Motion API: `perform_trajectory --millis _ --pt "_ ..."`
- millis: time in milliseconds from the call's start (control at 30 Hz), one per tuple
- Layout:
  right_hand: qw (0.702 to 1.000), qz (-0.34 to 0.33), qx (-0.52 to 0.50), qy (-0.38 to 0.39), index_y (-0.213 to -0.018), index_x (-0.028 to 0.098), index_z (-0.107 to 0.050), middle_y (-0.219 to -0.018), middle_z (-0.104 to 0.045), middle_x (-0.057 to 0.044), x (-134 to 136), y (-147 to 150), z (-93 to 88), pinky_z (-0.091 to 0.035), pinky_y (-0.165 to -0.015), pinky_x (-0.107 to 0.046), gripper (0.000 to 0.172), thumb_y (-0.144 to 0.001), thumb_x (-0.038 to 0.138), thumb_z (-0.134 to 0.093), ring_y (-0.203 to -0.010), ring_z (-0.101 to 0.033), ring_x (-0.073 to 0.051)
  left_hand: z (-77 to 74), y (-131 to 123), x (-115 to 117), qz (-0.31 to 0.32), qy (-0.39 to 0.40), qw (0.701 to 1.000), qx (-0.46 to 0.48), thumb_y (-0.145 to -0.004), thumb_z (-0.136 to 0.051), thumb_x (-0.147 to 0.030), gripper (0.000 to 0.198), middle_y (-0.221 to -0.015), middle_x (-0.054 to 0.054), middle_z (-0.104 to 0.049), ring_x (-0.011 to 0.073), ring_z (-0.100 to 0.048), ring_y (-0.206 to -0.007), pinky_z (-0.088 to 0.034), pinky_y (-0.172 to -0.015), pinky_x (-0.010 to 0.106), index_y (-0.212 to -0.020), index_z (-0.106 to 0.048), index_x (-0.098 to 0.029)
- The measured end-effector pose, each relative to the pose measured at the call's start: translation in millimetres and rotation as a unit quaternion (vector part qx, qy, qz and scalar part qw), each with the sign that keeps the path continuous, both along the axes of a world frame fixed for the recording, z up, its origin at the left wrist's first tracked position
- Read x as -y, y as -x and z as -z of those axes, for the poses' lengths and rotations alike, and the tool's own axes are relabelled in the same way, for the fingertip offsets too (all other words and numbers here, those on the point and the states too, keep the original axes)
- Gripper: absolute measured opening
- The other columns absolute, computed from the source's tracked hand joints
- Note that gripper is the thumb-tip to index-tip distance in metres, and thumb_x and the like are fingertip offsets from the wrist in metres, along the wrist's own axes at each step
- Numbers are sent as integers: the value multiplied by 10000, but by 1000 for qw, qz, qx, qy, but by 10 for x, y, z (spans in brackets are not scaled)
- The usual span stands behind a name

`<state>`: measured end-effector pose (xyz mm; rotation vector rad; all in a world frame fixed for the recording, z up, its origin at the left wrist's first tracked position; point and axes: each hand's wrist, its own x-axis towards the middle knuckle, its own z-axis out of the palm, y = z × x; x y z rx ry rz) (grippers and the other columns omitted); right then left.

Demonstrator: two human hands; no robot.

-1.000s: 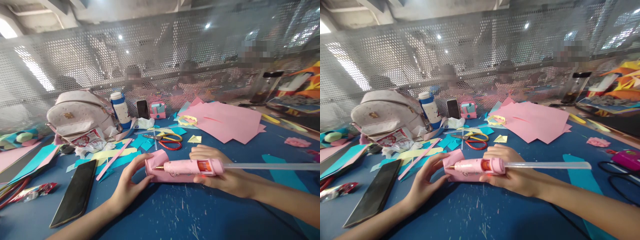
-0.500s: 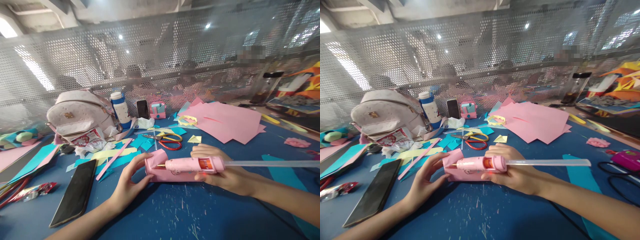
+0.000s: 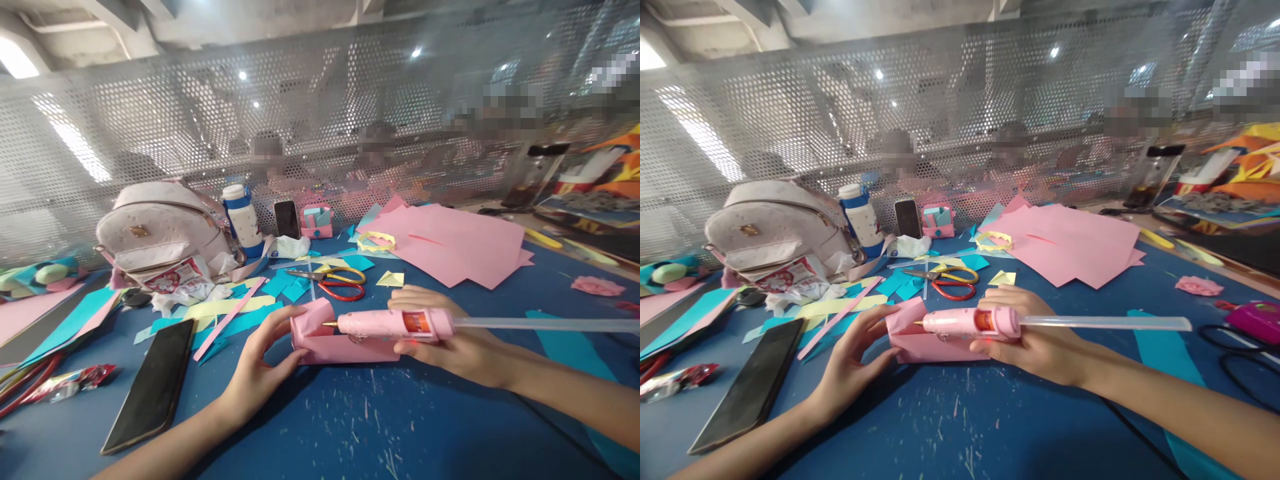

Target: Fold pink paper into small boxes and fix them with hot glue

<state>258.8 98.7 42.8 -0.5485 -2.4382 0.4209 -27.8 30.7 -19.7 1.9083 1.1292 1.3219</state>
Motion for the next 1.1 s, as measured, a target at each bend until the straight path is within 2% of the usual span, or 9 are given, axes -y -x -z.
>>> perform_trajectory --millis 167,533,800,1100 --pt "1000 -5 4 -3 -677 194 -415 -649 -443 27 -27 -37 29 -308 -585 -279 337 -912 387 -562 -603 -387 -127 4 10 -1 4 4 1000 0 -873 -633 -184 475 -1338 53 -560 233 -582 -1206 -486 -1029 357 -1306 -484 -310" --pt "998 22 8 -51 -668 199 -441 -635 -477 12 -99 -67 -48 -343 -562 -281 327 -909 391 -550 -595 -432 -137 -2 2 -4 7 4 1000 8 -880 -629 -178 475 -1324 28 -548 212 -570 -1216 -477 -1034 340 -1298 -473 -342" --pt "999 29 -16 -3 -722 201 -514 -713 -517 -10 -195 -183 -50 -422 -606 -289 258 -907 381 -525 -660 -497 -148 0 -1 -15 6 -2 1000 8 -876 -636 -173 483 -1317 30 -557 201 -588 -1188 -486 -1018 311 -1298 -476 -343" --pt "1000 -6 -6 -22 -647 203 -499 -665 -511 -12 -75 -64 -39 -405 -602 -299 349 -911 430 -519 -638 -482 -153 -5 3 -4 14 7 1000 11 -875 -638 -175 500 -1333 7 -550 187 -589 -1189 -477 -1026 293 -1305 -472 -370"
